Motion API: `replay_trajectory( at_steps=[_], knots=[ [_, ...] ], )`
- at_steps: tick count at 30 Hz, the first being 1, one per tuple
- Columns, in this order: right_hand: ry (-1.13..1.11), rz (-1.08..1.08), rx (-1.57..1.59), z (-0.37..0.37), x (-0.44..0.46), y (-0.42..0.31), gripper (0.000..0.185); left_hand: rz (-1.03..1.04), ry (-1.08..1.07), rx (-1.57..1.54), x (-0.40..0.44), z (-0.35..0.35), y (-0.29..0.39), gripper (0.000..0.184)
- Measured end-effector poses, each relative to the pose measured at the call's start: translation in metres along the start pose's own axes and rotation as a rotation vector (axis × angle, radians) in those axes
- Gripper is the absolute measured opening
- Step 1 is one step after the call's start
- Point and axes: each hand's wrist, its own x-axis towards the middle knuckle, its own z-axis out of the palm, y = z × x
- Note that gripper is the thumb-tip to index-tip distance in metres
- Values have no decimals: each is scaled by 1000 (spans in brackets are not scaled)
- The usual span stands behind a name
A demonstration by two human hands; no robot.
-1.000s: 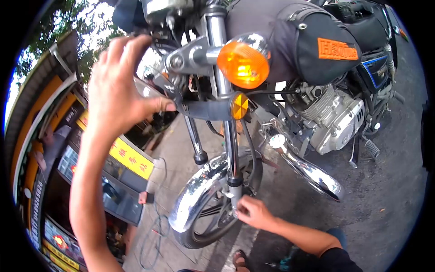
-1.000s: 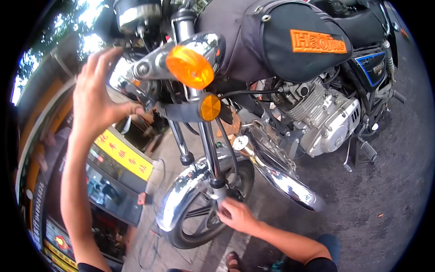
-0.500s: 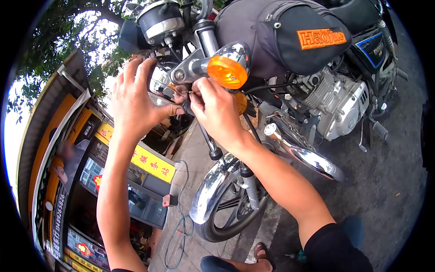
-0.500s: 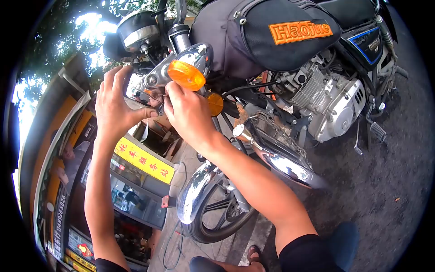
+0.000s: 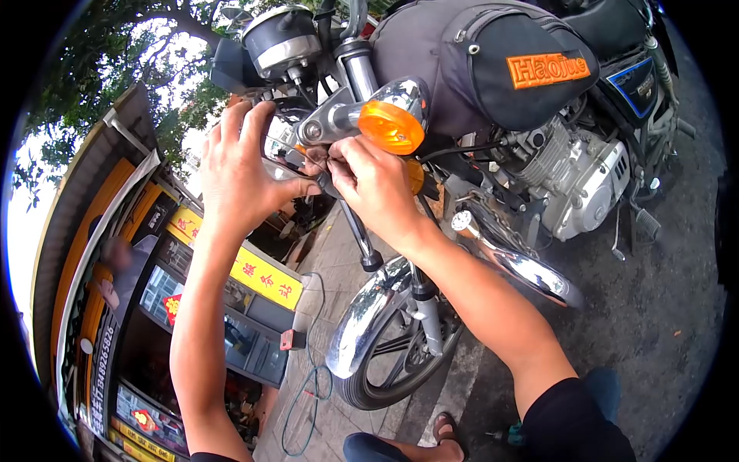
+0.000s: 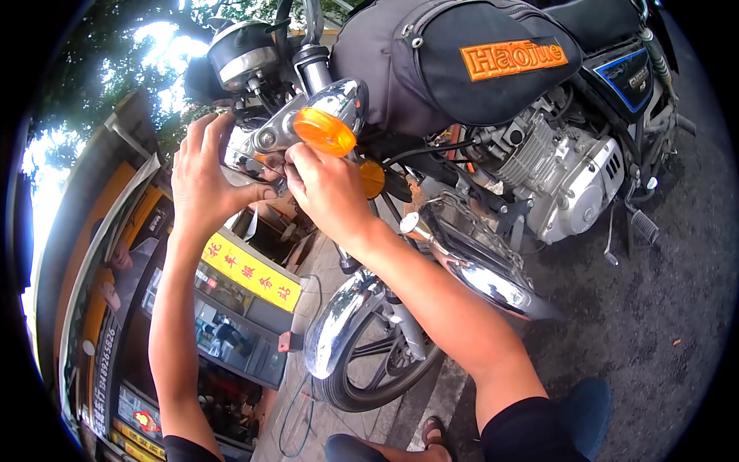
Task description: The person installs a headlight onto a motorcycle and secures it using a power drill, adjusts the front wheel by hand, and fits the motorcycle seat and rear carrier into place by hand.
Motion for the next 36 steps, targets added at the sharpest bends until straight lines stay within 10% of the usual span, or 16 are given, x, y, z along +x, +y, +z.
replay_trajectory(
  at_steps=[36],
  knots=[
    [-53, 40, 4, -6, 2, 0, 12, 17, 19, -2, -1, 1, 0, 99]
  ],
)
